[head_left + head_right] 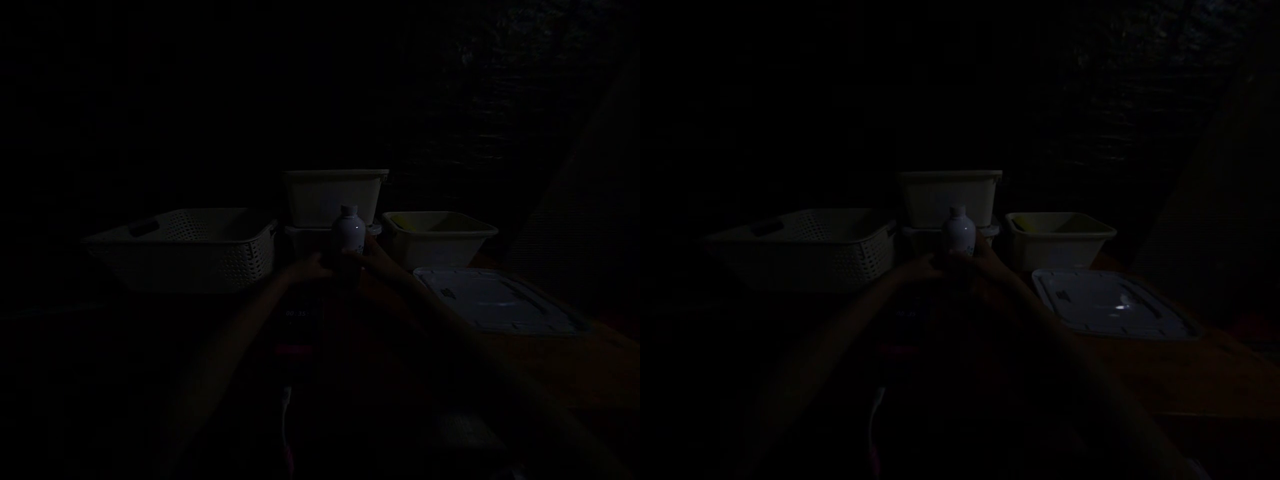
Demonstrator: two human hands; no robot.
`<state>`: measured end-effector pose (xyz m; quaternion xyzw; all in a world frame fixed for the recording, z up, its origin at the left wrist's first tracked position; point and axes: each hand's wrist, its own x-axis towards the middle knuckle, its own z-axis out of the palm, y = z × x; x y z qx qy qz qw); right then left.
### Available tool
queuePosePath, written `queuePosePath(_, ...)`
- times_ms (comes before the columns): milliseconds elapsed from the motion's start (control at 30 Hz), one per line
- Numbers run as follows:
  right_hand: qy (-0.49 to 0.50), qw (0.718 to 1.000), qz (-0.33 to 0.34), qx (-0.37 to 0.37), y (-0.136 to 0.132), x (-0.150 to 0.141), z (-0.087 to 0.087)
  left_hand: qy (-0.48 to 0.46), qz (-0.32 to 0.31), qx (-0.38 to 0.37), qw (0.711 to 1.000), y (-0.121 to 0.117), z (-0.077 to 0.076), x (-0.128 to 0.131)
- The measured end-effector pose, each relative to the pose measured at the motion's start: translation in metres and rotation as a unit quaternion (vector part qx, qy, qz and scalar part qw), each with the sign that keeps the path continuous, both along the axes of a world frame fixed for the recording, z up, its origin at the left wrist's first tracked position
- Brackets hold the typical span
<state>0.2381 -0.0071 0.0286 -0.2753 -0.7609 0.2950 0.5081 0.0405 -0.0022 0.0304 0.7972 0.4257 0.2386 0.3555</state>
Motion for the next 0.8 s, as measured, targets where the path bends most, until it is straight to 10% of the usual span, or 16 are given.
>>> queuePosePath(800, -0.015, 0.992, -0.055, 0.111, 0.0, -0.007, -0.006, 0.058, -0.007, 0.078, 0.995, -0.005, -0.003, 0.005)
